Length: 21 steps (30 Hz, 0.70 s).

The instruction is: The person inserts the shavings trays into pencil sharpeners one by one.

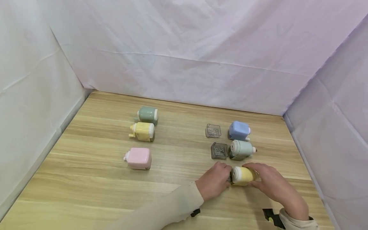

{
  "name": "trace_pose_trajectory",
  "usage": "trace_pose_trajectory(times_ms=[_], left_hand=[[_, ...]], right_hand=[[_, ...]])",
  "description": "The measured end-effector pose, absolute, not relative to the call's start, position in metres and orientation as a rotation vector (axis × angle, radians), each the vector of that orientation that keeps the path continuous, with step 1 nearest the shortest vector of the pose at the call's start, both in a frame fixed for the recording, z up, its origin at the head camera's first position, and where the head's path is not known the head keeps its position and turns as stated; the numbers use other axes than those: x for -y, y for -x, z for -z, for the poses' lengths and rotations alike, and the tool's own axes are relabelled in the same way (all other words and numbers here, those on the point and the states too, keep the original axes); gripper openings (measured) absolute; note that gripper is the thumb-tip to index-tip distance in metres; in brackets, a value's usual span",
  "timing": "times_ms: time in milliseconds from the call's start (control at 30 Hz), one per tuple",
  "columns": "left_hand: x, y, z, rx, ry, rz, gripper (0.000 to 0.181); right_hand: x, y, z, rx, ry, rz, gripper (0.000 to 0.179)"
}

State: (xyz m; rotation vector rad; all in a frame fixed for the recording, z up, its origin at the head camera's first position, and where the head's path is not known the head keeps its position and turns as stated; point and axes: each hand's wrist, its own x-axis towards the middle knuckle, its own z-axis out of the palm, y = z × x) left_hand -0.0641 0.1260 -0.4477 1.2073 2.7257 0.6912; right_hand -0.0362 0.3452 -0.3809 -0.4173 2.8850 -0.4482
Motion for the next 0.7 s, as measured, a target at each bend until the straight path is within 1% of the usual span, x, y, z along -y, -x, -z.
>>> trace_pose_trajectory(times_ms=[133,367,533,700], left_hand=[[-0.125,0.065,0.448,-2.717,-1.201,-0.698,0.042],[-0.12,0.066,0.448,-2.667,-1.219,-0.766,0.056],[-0.114,0.069,0.441,-2.66,-1.219,-0.834,0.041],[-0.107,0.072,0.435,-2.768,-1.232,-0.697,0.029]], right_hand=[[-0.345,0.036,0.381,-2.887,0.417,0.456,0.055],[-0.346,0.036,0.38,-2.887,0.402,0.439,0.055],[-0.345,0.037,0.379,-2.877,0.397,0.433,0.055],[-0.345,0.037,0.379,-2.882,0.401,0.439,0.055]])
